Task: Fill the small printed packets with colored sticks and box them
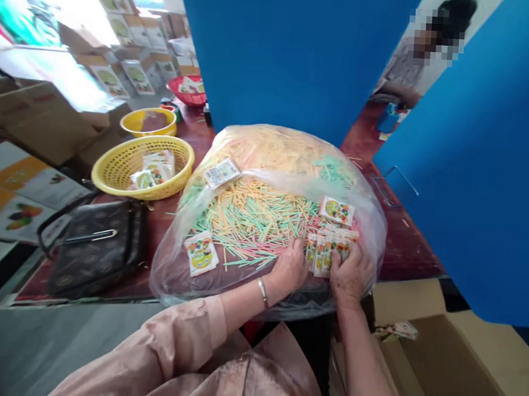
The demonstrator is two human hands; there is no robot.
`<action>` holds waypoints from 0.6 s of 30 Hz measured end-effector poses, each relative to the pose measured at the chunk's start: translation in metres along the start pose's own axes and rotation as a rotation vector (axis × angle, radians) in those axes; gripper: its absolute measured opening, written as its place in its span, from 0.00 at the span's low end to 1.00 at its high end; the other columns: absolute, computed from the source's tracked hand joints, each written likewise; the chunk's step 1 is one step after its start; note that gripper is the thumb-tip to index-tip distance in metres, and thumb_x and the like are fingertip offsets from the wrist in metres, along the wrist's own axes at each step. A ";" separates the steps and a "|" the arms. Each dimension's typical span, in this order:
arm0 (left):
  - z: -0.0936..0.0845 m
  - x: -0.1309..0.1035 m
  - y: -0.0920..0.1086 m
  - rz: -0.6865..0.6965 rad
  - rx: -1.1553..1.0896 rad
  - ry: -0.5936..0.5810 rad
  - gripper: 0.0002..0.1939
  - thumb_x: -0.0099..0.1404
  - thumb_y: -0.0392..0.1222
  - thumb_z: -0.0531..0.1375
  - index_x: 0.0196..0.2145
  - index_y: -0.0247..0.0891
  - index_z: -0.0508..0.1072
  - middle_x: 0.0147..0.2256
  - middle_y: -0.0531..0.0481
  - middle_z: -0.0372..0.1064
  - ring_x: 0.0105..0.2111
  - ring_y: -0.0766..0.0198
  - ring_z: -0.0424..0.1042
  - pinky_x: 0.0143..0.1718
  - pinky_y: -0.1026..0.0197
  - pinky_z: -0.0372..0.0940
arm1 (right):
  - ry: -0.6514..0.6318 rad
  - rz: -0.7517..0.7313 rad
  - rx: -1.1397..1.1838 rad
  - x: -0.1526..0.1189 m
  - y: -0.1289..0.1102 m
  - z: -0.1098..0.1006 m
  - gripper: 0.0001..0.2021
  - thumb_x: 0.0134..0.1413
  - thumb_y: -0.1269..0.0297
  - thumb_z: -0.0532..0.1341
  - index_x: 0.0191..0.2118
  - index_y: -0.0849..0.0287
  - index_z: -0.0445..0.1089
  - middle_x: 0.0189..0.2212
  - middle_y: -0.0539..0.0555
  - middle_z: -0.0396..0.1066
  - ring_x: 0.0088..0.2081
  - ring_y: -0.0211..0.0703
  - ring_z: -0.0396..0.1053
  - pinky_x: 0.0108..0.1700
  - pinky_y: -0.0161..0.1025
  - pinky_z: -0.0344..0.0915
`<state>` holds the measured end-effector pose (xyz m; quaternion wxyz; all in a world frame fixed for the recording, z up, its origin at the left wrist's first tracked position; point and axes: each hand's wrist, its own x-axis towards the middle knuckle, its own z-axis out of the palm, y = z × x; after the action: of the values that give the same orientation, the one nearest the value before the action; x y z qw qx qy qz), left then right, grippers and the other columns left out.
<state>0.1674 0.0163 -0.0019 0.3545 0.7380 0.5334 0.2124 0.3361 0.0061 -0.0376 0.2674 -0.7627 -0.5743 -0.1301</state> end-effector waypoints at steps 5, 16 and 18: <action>-0.054 -0.044 -0.044 -0.006 0.036 0.159 0.11 0.61 0.39 0.53 0.42 0.37 0.63 0.39 0.43 0.66 0.39 0.58 0.67 0.41 0.57 0.63 | 0.090 -0.146 -0.005 -0.010 -0.018 -0.006 0.22 0.55 0.57 0.53 0.53 0.64 0.60 0.55 0.70 0.58 0.55 0.65 0.55 0.51 0.60 0.53; -0.161 -0.101 -0.125 -0.598 0.544 0.358 0.14 0.63 0.47 0.52 0.39 0.33 0.65 0.35 0.38 0.70 0.34 0.53 0.71 0.33 0.58 0.61 | -0.433 -0.467 0.510 0.046 -0.183 0.010 0.13 0.60 0.64 0.47 0.38 0.55 0.69 0.37 0.57 0.72 0.41 0.47 0.67 0.45 0.42 0.60; -0.156 -0.100 -0.123 -0.635 0.534 0.336 0.16 0.62 0.49 0.52 0.40 0.32 0.64 0.35 0.37 0.70 0.34 0.53 0.72 0.32 0.59 0.60 | -0.503 -0.459 0.381 0.057 -0.207 0.020 0.12 0.59 0.64 0.50 0.38 0.57 0.70 0.36 0.59 0.73 0.40 0.49 0.68 0.44 0.41 0.61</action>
<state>-0.0530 -0.0087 0.0155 0.1078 0.5585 0.8199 0.0649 0.1554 0.1036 0.0286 0.2190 -0.5590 -0.7916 0.1133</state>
